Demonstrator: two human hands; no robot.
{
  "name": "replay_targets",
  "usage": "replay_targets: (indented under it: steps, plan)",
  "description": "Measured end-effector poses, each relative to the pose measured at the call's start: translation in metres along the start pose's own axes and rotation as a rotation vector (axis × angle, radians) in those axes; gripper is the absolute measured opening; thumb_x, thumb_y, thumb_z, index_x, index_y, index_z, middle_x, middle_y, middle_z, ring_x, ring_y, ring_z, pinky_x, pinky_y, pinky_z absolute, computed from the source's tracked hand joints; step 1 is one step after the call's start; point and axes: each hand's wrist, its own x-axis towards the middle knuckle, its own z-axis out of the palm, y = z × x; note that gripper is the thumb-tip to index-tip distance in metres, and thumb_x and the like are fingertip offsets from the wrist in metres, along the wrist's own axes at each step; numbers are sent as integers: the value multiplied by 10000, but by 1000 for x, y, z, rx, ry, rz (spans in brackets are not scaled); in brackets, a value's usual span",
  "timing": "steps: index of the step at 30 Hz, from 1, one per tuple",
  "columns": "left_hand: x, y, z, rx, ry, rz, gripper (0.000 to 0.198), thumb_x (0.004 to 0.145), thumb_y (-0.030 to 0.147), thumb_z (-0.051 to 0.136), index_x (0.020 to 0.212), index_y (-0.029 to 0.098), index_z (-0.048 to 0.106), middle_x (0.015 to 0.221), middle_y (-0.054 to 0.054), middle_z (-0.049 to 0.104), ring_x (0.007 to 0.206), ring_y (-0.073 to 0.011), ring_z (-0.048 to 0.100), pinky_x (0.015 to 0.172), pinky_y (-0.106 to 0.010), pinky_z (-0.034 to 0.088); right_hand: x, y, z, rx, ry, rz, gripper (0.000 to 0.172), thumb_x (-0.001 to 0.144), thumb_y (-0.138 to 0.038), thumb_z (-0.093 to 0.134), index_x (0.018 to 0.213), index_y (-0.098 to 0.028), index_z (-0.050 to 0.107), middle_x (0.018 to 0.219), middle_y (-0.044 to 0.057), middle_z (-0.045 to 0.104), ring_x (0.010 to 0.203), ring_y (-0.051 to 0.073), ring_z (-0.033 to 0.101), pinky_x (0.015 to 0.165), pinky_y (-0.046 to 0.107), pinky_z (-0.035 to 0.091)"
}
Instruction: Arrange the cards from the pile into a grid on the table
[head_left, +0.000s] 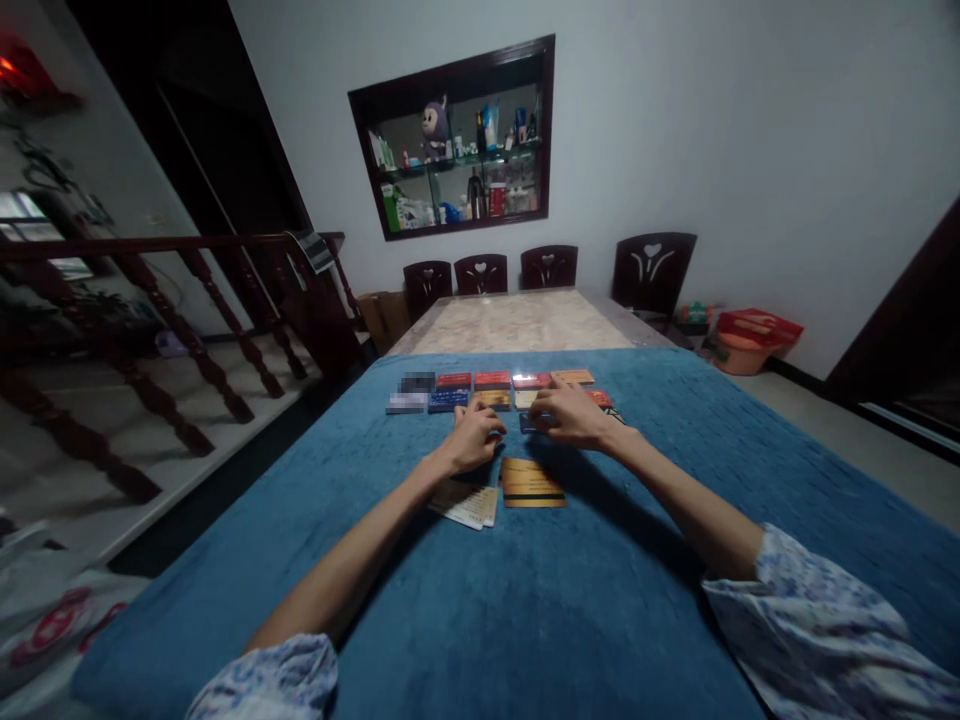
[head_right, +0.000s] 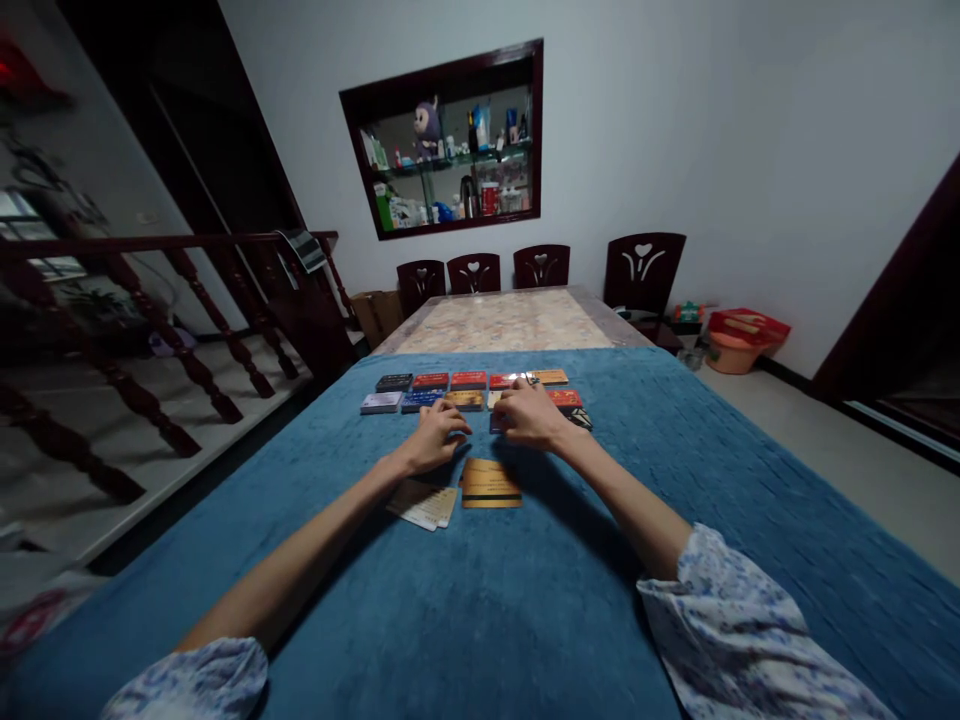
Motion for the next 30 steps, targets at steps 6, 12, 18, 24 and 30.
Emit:
replay_targets:
  steps: [6, 12, 18, 24, 30]
  plan:
    - [-51, -22, -7, 16, 60, 67, 227, 893, 126, 546, 989, 191, 741, 1039, -93, 712, 1136, -275, 460, 972, -481, 331, 2, -21, 1, 39, 20, -97, 170, 837, -161, 581, 858, -200, 746, 962, 92, 732, 1054, 261, 520, 769, 344, 314]
    - [-93, -27, -21, -23, 91, 97, 214, 899, 154, 560, 1027, 204, 724, 1046, -83, 711, 1174, -279, 464, 988, -483, 336, 3, -43, 7, 52, 3, -191, 143, 854, -194, 590, 851, -195, 733, 948, 87, 744, 1054, 264, 514, 814, 364, 302]
    - [-116, -21, -39, -112, -37, 68, 199, 917, 214, 569, 1048, 207, 719, 1115, -69, 704, 1235, -270, 433, 1088, -495, 305, -3, -71, 11, 80, -72, -334, 234, 839, -354, 647, 991, -195, 727, 1007, 103, 732, 1073, 288, 504, 822, 383, 312]
    - [-120, -21, -44, -134, -137, 45, 311, 790, 132, 649, 1080, 228, 706, 1188, -52, 693, 1296, -294, 402, 1120, -527, 288, -8, -88, 18, 38, -117, -446, 356, 848, -497, 618, 977, -176, 703, 985, 125, 690, 999, 284, 507, 796, 379, 326]
    - [-120, -17, -49, -162, -245, 33, 251, 801, 167, 645, 1040, 222, 700, 1264, -73, 664, 1324, -317, 376, 1097, -577, 295, -11, -95, 21, 5, -166, -473, 459, 848, -578, 606, 1000, -153, 686, 1033, 140, 664, 999, 289, 515, 796, 388, 354]
